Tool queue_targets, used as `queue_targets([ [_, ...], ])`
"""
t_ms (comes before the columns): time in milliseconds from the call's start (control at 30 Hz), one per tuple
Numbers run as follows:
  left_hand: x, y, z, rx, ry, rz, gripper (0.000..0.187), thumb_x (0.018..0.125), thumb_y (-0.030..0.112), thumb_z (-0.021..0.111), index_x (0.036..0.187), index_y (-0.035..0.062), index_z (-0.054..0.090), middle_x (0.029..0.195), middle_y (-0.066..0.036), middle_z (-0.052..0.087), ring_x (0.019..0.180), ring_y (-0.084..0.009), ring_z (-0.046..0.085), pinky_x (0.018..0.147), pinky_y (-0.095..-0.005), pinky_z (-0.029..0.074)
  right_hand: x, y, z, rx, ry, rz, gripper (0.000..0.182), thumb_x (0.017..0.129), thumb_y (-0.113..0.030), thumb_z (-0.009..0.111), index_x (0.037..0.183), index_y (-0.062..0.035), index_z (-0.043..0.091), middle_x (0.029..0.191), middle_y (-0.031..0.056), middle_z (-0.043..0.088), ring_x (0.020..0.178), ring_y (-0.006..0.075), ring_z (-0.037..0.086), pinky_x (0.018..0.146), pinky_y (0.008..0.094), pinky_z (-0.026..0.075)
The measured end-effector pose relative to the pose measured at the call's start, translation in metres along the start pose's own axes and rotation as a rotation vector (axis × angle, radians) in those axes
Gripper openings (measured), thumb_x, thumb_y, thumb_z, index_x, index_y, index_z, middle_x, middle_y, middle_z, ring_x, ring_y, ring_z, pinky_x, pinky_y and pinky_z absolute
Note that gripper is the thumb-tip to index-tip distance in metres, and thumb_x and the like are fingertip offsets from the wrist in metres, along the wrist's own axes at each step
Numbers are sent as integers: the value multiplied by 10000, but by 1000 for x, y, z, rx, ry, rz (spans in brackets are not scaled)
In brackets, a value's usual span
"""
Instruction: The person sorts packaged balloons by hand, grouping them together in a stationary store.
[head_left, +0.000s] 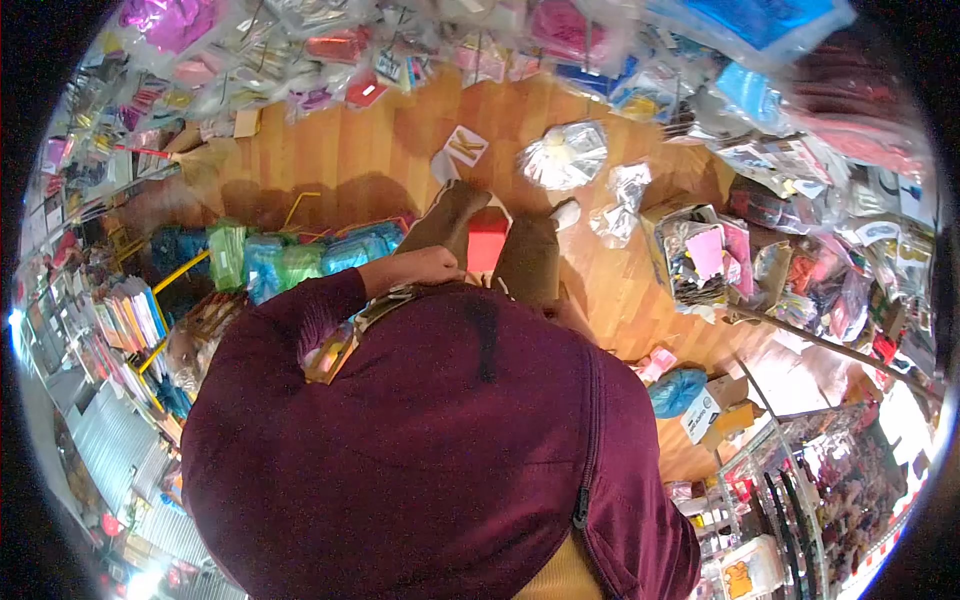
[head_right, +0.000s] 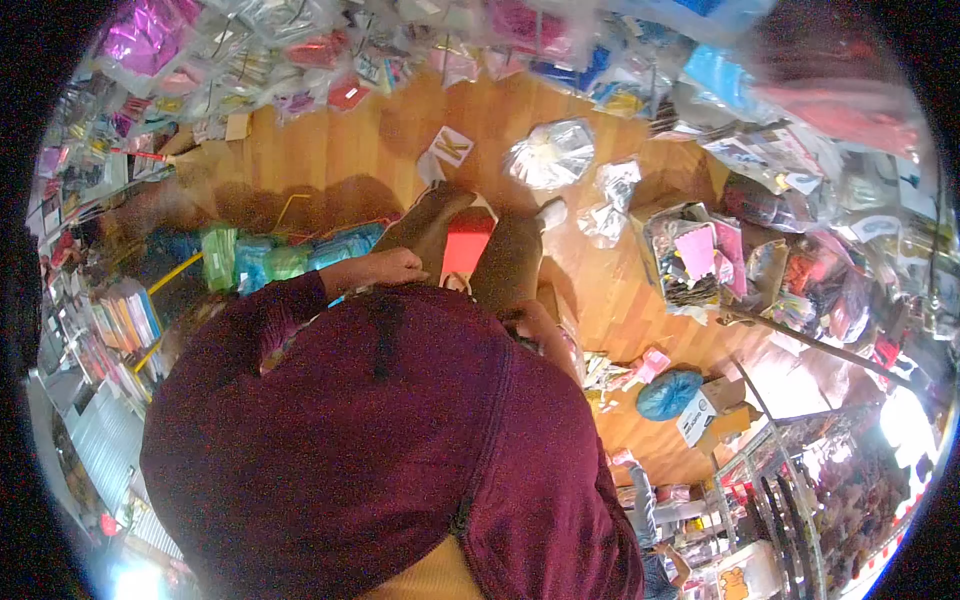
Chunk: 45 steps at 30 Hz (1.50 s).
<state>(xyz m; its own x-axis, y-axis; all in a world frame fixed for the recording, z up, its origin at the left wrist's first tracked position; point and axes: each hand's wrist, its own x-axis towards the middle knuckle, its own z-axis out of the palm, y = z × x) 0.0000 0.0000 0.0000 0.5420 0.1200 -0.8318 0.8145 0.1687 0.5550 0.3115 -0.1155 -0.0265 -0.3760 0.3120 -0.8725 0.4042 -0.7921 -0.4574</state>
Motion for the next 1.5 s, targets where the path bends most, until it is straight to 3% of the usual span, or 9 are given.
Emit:
queue_targets([
  [67, 1, 4, 14, -24, 20, 81, 414, 818, 389, 522, 762, -18, 573, 722, -229, 555, 688, -312, 575, 615, -430, 413, -14, 23, -12, -45, -225, 16, 344, 715, -213, 671, 1006, -36, 624, 936, 138, 638, 843, 192, 590, 782, 337, 450],
  [200, 5, -45, 11, -13, 233, 196, 398, 809, 367, 534, 725, -21, 560, 703, -222, 545, 676, -338, 559, 603, -435, 410, -58, -65, 9, -441, -108, -64, 346, 725, -345, 645, 933, -68, 647, 815, 80, 648, 787, 150, 586, 712, 332, 444],
  [433, 34, -78, -9, 262, 454, 16, 297, 778, 288, 582, 853, 3, 541, 869, -215, 543, 854, -358, 536, 713, -446, 418, -3, 56, 6, -519, -79, -360, 324, 725, -375, 638, 910, -110, 657, 732, 63, 631, 705, 136, 579, 656, 318, 448],
  [467, 34, -80, -14, 402, 522, -59, 290, 777, 261, 600, 898, 9, 523, 950, -223, 520, 895, -374, 512, 749, -460, 403, -7, 47, -7, -224, -168, -5, 295, 746, -347, 625, 848, -72, 650, 700, 62, 616, 629, 137, 559, 597, 298, 442],
  [567, 48, -97, -6, 374, 488, -176, 372, 771, 255, 603, 1036, 22, 486, 1045, -235, 472, 1015, -410, 448, 823, -484, 392, -1, 36, -47, 350, -2, 1, 249, 767, -281, 616, 772, -32, 619, 660, 52, 594, 579, 128, 533, 561, 281, 432],
  [767, 83, -110, 6, 351, 264, -301, 535, 780, 341, 586, 1210, 76, 409, 1218, -221, 378, 1127, -426, 386, 874, -521, 388, 68, 42, -155, 566, 601, -210, 203, 799, -187, 572, 696, -12, 575, 637, 59, 576, 546, 123, 520, 519, 247, 417],
  [1033, 116, -126, -9, 526, 222, -376, 621, 774, 386, 581, 1292, 125, 363, 1352, -226, 245, 1220, -472, 249, 912, -578, 340, 187, 34, -166, 562, 678, -177, 220, 810, -188, 582, 729, 16, 593, 623, 78, 585, 528, 132, 527, 493, 263, 431],
  [1333, 145, -171, -62, 703, 519, -155, 504, 769, 388, 564, 1187, 114, 495, 1312, -188, 335, 1253, -376, 250, 969, -561, 272, 304, 71, -172, 184, 669, -320, 260, 771, -256, 599, 754, 3, 622, 633, 115, 592, 601, 156, 540, 589, 305, 435],
  [1500, 164, -190, -113, 799, 200, 337, 409, 726, 308, 598, 1064, 80, 563, 1192, -129, 488, 1185, -302, 381, 1006, -478, 241, 386, 127, -188, 191, 728, -334, 219, 808, -192, 599, 730, 14, 602, 581, 46, 551, 552, 118, 505, 521, 274, 401],
])
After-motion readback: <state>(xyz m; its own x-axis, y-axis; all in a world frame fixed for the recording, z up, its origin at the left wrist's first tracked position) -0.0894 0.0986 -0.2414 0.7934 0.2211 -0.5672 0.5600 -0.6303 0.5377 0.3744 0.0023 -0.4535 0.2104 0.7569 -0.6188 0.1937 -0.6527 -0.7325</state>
